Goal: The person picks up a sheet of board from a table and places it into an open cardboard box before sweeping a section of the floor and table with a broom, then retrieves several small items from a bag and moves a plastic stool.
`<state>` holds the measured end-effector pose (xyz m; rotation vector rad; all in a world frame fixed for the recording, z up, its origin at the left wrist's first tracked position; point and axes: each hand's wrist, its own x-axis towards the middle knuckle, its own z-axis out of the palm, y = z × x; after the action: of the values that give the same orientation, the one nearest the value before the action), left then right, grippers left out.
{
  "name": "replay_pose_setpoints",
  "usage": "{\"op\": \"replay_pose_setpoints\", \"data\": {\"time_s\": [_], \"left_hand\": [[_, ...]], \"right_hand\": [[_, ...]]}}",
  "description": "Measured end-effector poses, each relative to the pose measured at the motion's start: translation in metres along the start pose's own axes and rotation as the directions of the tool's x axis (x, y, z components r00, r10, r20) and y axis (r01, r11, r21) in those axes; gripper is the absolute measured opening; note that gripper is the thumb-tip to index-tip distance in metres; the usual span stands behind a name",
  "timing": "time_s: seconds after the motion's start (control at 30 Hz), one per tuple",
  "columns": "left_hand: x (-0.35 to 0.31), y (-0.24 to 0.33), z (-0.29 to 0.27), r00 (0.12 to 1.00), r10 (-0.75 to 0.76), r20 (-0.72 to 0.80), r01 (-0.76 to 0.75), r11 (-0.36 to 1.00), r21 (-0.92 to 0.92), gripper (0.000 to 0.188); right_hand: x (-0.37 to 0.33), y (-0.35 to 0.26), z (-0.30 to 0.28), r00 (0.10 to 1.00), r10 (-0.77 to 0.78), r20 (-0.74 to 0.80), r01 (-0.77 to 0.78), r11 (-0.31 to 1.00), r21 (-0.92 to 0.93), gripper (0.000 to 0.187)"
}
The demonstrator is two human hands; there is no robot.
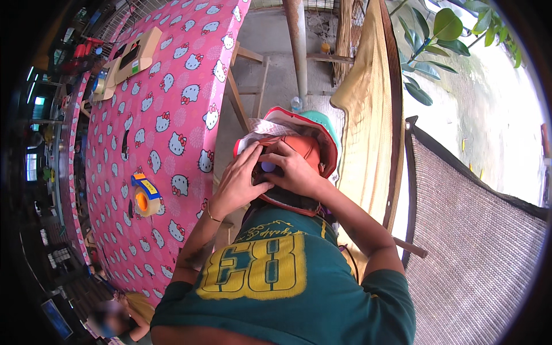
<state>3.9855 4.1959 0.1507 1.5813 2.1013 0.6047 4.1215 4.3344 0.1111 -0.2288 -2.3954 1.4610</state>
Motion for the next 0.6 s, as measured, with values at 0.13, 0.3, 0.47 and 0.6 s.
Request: {"op": "replay_pose_setpoints", "data": {"time_s": [0.13, 0.3, 0.47, 0.6], "left_hand": [[-0.001, 0.002, 0.001, 1.0, -0.008, -0.003, 0.008, 1.0, -0.024, 0.091], [0.0, -0.002, 0.007, 1.0, 0.017, -0.021, -0.017, 1.0, 0.001, 0.092], [-0.003, -0.004, 0.008, 1.0, 0.021, 0.008, -0.021, 0.999, 0.049, 0.09], [-0.007, -0.006, 0.004, 1.0, 0.022, 0.021, -0.021, 0.997, -0.079, 0.083]], "right_hand": [[-0.001, 0.015, 0.003, 0.998, -0.042, -0.051, 0.048, 0.993, 0.112, 0.036], [0.0, 0.033, 0.009, 1.0, 0.002, -0.011, -0.002, 0.999, 0.034, 0.024], [0.0, 0.025, 0.012, 0.969, 0.139, 0.202, -0.105, 0.98, -0.169, 0.022], [-0.003, 0.019, -0.003, 0.937, 0.057, 0.345, -0.089, 0.993, 0.079, 0.04]]}}
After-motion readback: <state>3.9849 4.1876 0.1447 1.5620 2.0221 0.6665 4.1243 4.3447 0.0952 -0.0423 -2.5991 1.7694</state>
